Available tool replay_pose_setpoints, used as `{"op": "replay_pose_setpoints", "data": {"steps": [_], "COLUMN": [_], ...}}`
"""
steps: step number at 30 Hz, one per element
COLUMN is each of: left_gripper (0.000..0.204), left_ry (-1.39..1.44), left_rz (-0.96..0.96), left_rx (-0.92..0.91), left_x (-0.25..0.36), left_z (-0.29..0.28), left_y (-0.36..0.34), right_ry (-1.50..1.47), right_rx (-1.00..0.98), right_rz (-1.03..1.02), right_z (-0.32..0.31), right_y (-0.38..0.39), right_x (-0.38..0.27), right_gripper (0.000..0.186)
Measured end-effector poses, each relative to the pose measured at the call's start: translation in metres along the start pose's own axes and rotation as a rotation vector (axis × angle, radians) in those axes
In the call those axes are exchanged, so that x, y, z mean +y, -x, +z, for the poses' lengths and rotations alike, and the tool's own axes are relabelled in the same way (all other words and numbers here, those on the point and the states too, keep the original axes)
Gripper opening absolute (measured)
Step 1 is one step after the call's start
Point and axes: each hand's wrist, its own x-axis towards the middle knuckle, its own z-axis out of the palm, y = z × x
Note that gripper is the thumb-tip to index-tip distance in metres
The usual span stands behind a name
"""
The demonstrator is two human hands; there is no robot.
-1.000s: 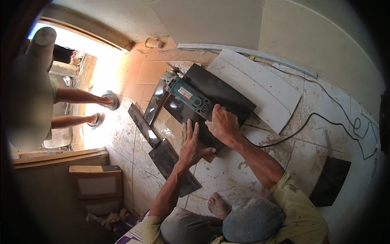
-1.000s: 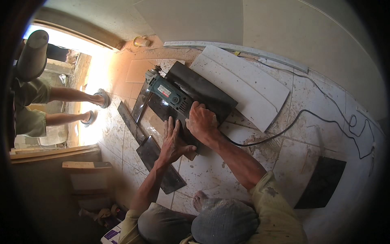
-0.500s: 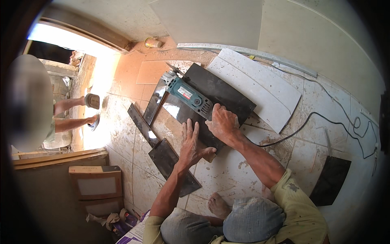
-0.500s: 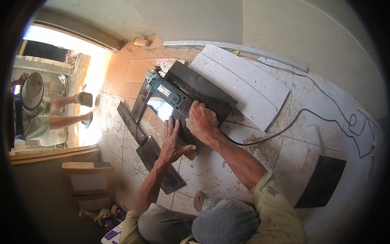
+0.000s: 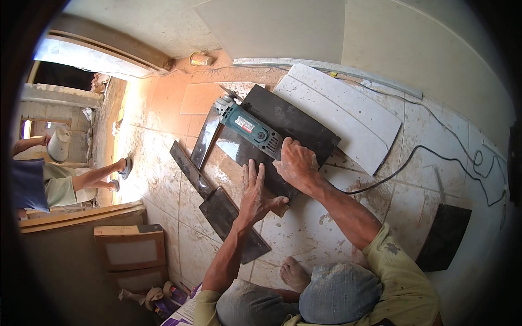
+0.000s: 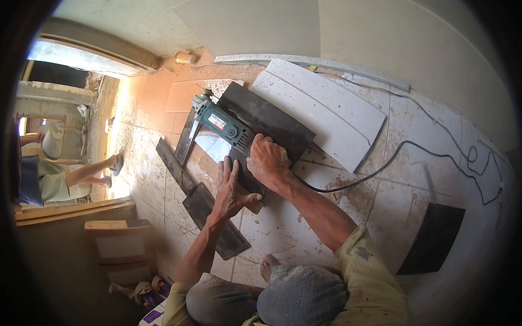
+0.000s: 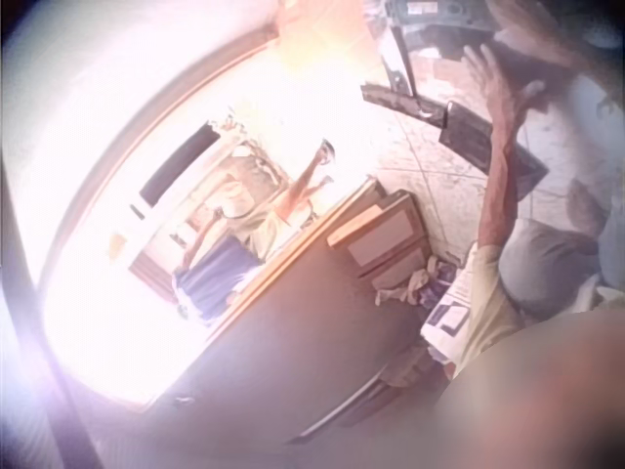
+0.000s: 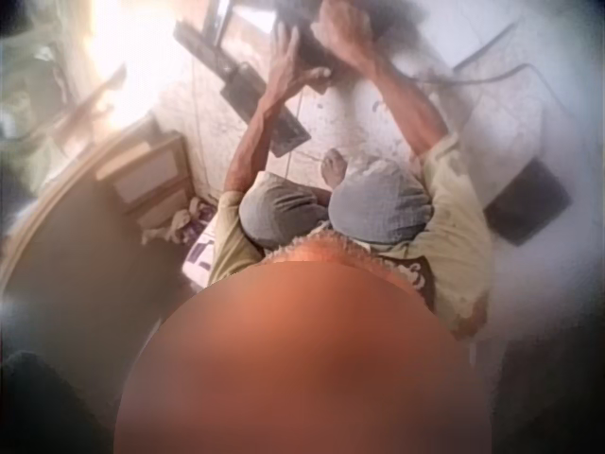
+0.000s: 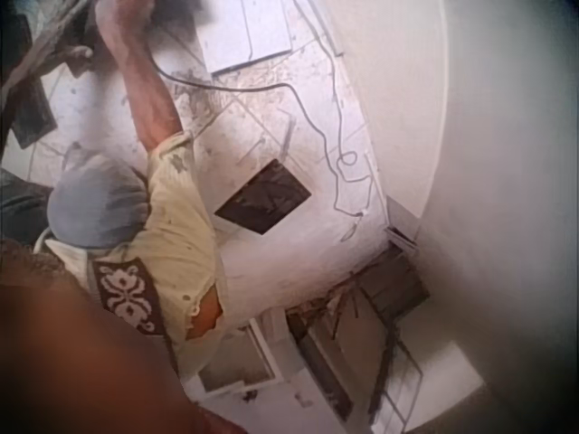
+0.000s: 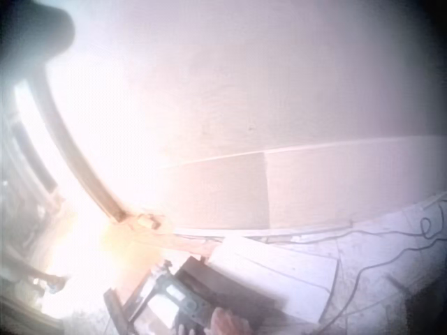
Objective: The person uses an angle grinder to cut pieces of tile while sitting on a floor.
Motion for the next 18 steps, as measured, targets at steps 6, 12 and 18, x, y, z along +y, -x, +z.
{"op": "replay_pose_setpoints", "data": {"steps": [6,12,18], "left_gripper": [0.128,0.128,0.126], "left_ry": [0.026,0.025,0.019], "left_rz": [-0.01,-0.019,-0.01], "left_rx": [-0.007,0.0,0.008], "left_x": [0.001,0.0,0.005], "left_z": [0.0,0.001,-0.002], "left_y": [-0.001,0.0,-0.001], "right_ry": [0.021,0.007,0.016], "right_rx": [0.014,0.024,0.03], "right_rz": [0.003,-0.02,-0.021], "right_z": [0.001,0.001,-0.002], "right_y": [0.001,0.005,0.011], "right_x": [0.0,0.002,0.009], "right_gripper": [0.045,0.047,0.047]}}
